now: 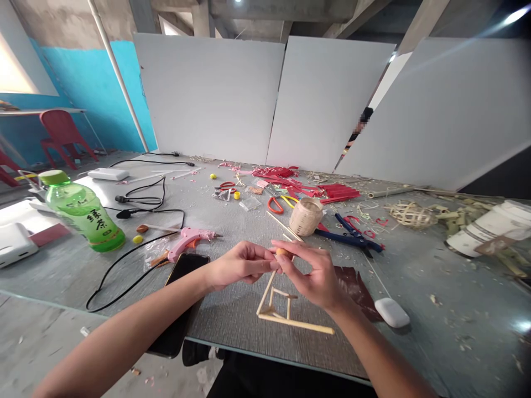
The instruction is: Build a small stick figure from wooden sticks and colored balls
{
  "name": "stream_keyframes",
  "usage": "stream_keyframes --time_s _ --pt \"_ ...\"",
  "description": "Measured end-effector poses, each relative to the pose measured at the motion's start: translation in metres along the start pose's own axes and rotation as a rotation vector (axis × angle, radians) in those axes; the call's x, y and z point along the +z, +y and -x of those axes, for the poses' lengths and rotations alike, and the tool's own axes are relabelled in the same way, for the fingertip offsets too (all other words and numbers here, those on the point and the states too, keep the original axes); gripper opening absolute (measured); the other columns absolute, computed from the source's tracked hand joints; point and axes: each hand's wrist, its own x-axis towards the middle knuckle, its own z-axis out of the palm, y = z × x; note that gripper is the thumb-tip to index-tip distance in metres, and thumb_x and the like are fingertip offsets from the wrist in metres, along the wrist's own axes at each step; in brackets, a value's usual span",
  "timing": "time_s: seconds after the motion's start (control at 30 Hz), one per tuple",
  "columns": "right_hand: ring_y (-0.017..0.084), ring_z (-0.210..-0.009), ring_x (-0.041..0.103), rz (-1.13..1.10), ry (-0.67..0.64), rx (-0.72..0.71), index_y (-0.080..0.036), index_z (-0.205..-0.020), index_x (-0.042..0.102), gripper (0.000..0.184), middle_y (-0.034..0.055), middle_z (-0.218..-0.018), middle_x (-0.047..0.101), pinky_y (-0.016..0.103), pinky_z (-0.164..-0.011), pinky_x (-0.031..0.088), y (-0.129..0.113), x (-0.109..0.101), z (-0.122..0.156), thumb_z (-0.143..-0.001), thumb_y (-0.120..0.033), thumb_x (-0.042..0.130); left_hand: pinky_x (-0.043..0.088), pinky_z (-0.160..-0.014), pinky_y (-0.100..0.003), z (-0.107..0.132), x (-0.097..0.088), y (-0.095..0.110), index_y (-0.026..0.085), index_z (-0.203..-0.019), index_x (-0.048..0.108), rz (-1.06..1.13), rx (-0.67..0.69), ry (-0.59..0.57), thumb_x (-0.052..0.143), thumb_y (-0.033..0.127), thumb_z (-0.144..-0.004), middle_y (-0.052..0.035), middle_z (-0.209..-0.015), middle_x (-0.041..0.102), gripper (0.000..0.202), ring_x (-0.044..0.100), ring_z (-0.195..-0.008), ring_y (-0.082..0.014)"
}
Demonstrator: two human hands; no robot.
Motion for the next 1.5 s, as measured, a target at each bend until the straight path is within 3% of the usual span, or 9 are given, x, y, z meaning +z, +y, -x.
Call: stream_keyframes --time_s 0.17,0.33,0.57,0.63,0.8,0.97,1.2,1.4,1.5 --pt "0.013 -0.078 0.076 0.032 0.031 -0.018 -0.022 -0.113 0.074 0.021 0.0008 -0.091 0.08 0.027 -0.073 0.06 -0.002 0.002 -0.001 -0.094 -0.016 0.068 0.018 -0.045 -0.022 -0.001 0.001 -0.001 0.012 -0.085 0.071 -0.005 -0.012 0.014 0.08 0.047 -0.086 0.0089 -0.057 0.04 0.036 0.026 -0.048 -0.0047" --pt "0.014 -0.081 0.076 -0.019 -0.006 0.034 -0.023 -0.118 0.073 0.024 0.0009 -0.096 0.08 0.028 -0.073 0.06 -0.001 0.001 0.001 -0.095 -0.022 0.068 0.018 -0.045 -0.022 -0.002 0.0 0.0 0.012 -0.085 0.07 -0.074 0.001 0.013 0.077 0.051 -0.087 0.009 -0.057 0.039 0.04 0.025 -0.049 -0.0049" --pt "0.013 -0.073 0.074 0.002 0.025 0.061 -0.024 -0.108 0.076 0.016 -0.0014 -0.085 0.079 0.027 -0.07 0.06 -0.001 0.006 0.004 -0.094 -0.02 0.069 0.021 -0.045 -0.022 -0.003 0.002 -0.002 0.013 -0.081 0.067 -0.163 0.028 0.007 0.075 0.055 -0.087 0.0084 -0.059 0.039 0.044 0.026 -0.05 -0.0052" --pt "0.014 -0.077 0.076 -0.032 -0.01 0.075 -0.025 -0.113 0.076 0.02 -0.0004 -0.091 0.081 0.027 -0.073 0.06 0.0 0.002 0.003 -0.094 -0.023 0.07 0.02 -0.045 -0.022 -0.003 0.001 -0.002 0.013 -0.083 0.068 -0.142 0.022 0.004 0.075 0.054 -0.088 0.0086 -0.059 0.038 0.043 0.025 -0.05 -0.0052" --pt "0.017 -0.109 0.075 -0.26 -0.063 0.22 -0.033 -0.129 0.072 0.029 0.002 -0.12 0.079 0.033 -0.094 0.061 0.007 -0.01 0.003 -0.103 -0.033 0.059 0.017 -0.047 -0.022 0.0 -0.003 -0.001 0.013 -0.087 0.071 -0.04 0.006 0.038 0.077 0.05 -0.088 0.01 -0.055 0.033 0.038 0.023 -0.049 -0.0056" --pt "0.017 -0.097 0.078 -0.36 -0.058 0.293 -0.033 -0.12 0.078 0.024 0.0025 -0.115 0.081 0.032 -0.087 0.064 0.012 -0.007 0.004 -0.101 -0.036 0.064 0.018 -0.048 -0.022 0.001 -0.004 -0.001 0.013 -0.087 0.071 -0.015 0.01 0.016 0.075 0.049 -0.088 0.0098 -0.054 0.033 0.036 0.024 -0.049 -0.006" --pt "0.018 -0.086 0.08 -0.243 0.0 0.282 -0.028 -0.109 0.082 0.017 0.0024 -0.099 0.084 0.028 -0.075 0.066 0.005 -0.003 0.003 -0.097 -0.031 0.07 0.02 -0.047 -0.022 0.0 -0.002 -0.003 0.014 -0.08 0.069 -0.037 -0.015 0.038 0.076 0.048 -0.086 0.0084 -0.054 0.037 0.036 0.027 -0.049 -0.0061" --pt "0.016 -0.09 0.078 -0.333 -0.005 0.275 -0.031 -0.12 0.078 0.025 0.0032 -0.113 0.082 0.032 -0.081 0.066 0.006 -0.006 0.003 -0.104 -0.036 0.059 0.019 -0.047 -0.022 0.001 -0.005 -0.002 0.013 -0.088 0.072 -0.051 0.005 0.033 0.075 0.051 -0.088 0.009 -0.054 0.037 0.038 0.027 -0.048 -0.0058" --pt "0.019 -0.1 0.078 -0.329 -0.022 0.238 -0.031 -0.123 0.076 0.026 0.0038 -0.118 0.081 0.033 -0.084 0.066 0.004 -0.004 0.002 -0.1 -0.033 0.066 0.02 -0.047 -0.022 0.001 -0.004 0.0 0.013 -0.086 0.071 -0.063 0.013 0.027 0.075 0.051 -0.089 0.0089 -0.054 0.037 0.038 0.027 -0.048 -0.0056"
